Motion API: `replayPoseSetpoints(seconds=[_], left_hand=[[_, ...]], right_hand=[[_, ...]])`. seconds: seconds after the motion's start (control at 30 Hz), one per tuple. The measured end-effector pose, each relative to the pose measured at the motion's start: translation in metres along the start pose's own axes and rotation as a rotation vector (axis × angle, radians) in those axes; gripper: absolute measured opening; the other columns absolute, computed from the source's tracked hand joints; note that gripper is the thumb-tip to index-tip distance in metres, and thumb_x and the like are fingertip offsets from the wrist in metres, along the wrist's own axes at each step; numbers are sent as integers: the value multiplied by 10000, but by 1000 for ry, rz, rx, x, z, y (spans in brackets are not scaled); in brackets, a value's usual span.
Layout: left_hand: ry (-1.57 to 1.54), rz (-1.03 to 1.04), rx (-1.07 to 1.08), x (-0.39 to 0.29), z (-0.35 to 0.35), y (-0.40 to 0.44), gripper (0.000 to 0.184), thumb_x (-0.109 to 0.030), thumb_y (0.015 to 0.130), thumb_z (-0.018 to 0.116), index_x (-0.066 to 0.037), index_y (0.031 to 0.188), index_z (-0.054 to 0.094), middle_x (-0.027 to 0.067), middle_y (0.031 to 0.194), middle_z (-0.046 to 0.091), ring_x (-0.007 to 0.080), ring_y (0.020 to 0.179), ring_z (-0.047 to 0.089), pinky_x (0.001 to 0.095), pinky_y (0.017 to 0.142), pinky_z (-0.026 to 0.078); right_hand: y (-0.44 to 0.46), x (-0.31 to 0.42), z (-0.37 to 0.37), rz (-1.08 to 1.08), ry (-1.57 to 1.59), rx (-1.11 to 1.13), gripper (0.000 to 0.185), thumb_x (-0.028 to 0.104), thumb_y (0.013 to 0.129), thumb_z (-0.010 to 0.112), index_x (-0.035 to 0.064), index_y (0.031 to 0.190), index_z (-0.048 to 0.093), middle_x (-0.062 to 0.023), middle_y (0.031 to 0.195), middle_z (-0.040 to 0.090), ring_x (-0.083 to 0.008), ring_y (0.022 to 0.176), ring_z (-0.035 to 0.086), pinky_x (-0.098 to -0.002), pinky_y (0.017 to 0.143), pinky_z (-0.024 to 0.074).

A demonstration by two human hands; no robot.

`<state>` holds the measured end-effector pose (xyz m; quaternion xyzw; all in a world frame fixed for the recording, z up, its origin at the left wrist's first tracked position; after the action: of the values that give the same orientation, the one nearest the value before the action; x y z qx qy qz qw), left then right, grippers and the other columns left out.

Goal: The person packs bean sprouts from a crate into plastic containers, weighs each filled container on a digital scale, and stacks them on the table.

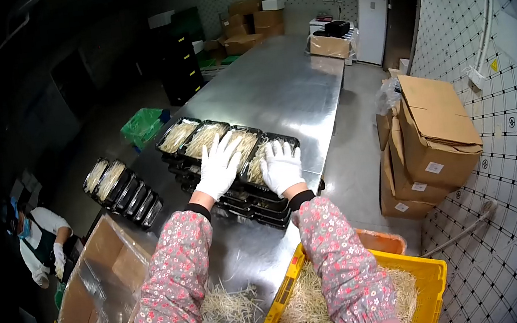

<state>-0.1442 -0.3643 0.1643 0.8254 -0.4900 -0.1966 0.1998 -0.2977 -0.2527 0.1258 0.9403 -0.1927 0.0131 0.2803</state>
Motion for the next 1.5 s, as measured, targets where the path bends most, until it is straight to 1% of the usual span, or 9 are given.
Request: replayPoseSetpoints(seconds=[0.07,0.17,0.27,0.6,1.17,1.3,1.37,1.47,1.5], left_hand=[[103,-87,157,8,10,25,515,-471,1012,454,-310,1502,453,54,1624,317,376,1508,212,671,1180,100],[243,-152,313,37,19,42,673,-708,940,393,-374,1524,405,30,1659,244,433,1522,120,753,1138,18],[180,-297,541,44,7,39,835,-854,847,351,-403,1550,339,10,1680,172,443,1529,56,787,1113,8],[64,-350,485,59,-1,21,693,-732,891,493,-406,1499,429,-16,1667,215,407,1534,77,781,1122,34],[144,-347,529,52,1,22,603,-619,996,371,-406,1555,298,-38,1671,190,408,1522,124,799,1103,118],[155,-271,364,53,-12,9,575,-571,1008,382,-325,1528,388,17,1629,311,364,1500,243,761,1125,134],[118,-256,227,56,-25,-6,547,-527,1006,433,-261,1482,476,91,1593,364,370,1488,268,710,1148,154],[50,-178,30,58,-62,-45,505,-435,996,532,-207,1446,503,124,1559,399,393,1468,295,642,1161,205],[-5,-175,-32,50,-84,-63,483,-376,980,583,-173,1416,540,132,1544,425,397,1454,323,580,1179,232]], right_hand=[[4,4,3,9,12,-37,533,381,940,505,39,1346,554,-167,1384,547,-387,1287,472,-609,1102,289],[8,10,4,1,34,30,581,376,956,473,-26,1373,522,-215,1420,515,-420,1358,428,-590,1151,253],[7,8,10,-2,41,69,597,372,974,446,-41,1402,496,-241,1461,479,-436,1393,395,-581,1168,234],[3,-3,12,3,87,180,634,400,996,397,-21,1469,429,-223,1538,414,-414,1456,324,-565,1192,192],[11,10,9,-7,25,208,644,422,1001,391,-18,1471,427,-221,1533,423,-395,1442,358,-579,1173,218],[17,8,-4,27,150,229,677,481,1014,383,-4,1485,412,-224,1547,406,-394,1450,350,-557,1178,217],[18,1,-13,26,154,108,647,474,1015,405,27,1481,426,-204,1543,419,-371,1452,354,-544,1188,210],[-1,-18,-49,31,286,-148,565,405,988,504,69,1441,490,-168,1489,492,-338,1421,398,-534,1180,232],[-12,-26,-59,23,306,-246,541,375,975,540,79,1427,509,-158,1464,519,-328,1408,413,-527,1178,242]])
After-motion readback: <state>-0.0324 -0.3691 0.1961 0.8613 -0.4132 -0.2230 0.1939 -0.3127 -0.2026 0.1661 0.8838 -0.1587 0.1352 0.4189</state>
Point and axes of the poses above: each hand's wrist, its own y-axis towards the middle knuckle, its own z-axis out of the palm, x = y × z, the point moved 2 cm from there along y, towards the middle knuckle
